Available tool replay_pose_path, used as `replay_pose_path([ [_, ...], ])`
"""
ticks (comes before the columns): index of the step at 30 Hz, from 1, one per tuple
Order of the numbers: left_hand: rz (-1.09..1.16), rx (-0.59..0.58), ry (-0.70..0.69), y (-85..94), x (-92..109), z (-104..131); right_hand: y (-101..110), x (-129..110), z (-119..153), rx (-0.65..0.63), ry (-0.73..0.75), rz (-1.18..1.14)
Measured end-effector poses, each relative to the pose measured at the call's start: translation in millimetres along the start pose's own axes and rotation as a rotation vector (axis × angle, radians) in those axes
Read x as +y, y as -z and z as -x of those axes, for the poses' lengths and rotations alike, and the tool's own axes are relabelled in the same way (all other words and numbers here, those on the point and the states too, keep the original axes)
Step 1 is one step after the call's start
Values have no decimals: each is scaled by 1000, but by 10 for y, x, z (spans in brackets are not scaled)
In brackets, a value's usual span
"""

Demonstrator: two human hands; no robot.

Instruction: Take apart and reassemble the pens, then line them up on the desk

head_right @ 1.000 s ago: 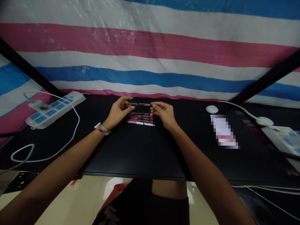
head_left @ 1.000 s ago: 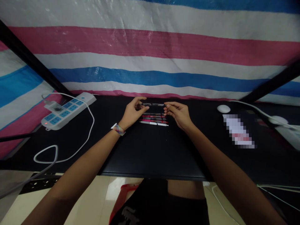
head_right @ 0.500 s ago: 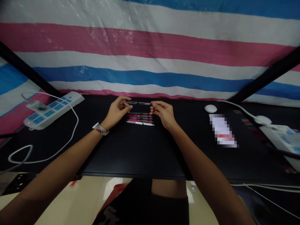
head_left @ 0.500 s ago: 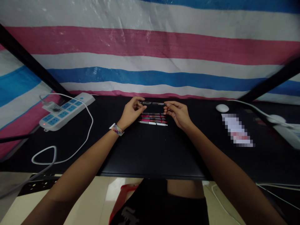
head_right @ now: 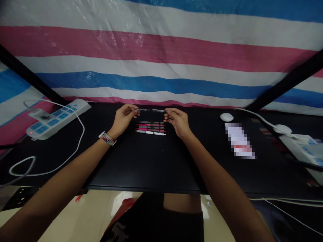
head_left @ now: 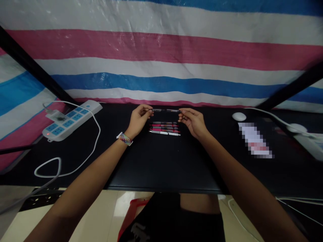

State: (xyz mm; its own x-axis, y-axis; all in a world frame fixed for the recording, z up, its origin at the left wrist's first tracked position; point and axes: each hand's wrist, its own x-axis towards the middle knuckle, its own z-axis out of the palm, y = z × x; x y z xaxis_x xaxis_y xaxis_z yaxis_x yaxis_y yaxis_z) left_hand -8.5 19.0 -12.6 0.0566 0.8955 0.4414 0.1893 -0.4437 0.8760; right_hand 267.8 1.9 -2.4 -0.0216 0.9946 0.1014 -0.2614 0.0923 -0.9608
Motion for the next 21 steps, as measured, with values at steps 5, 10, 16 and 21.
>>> replay_pose_path([
  [5, 48, 92, 18, 13, 9, -18, 0, -38, -1, 38, -6, -72],
  [10, 120, 142, 32, 5, 47, -19, 9, -57, -12, 58, -9, -64],
  [16, 128, 160, 30, 7, 39, -21, 33, -49, -23, 61, -3, -51],
  [21, 115, 165, 34, 13, 44, -23, 69, -32, -41, 71, 13, -41],
])
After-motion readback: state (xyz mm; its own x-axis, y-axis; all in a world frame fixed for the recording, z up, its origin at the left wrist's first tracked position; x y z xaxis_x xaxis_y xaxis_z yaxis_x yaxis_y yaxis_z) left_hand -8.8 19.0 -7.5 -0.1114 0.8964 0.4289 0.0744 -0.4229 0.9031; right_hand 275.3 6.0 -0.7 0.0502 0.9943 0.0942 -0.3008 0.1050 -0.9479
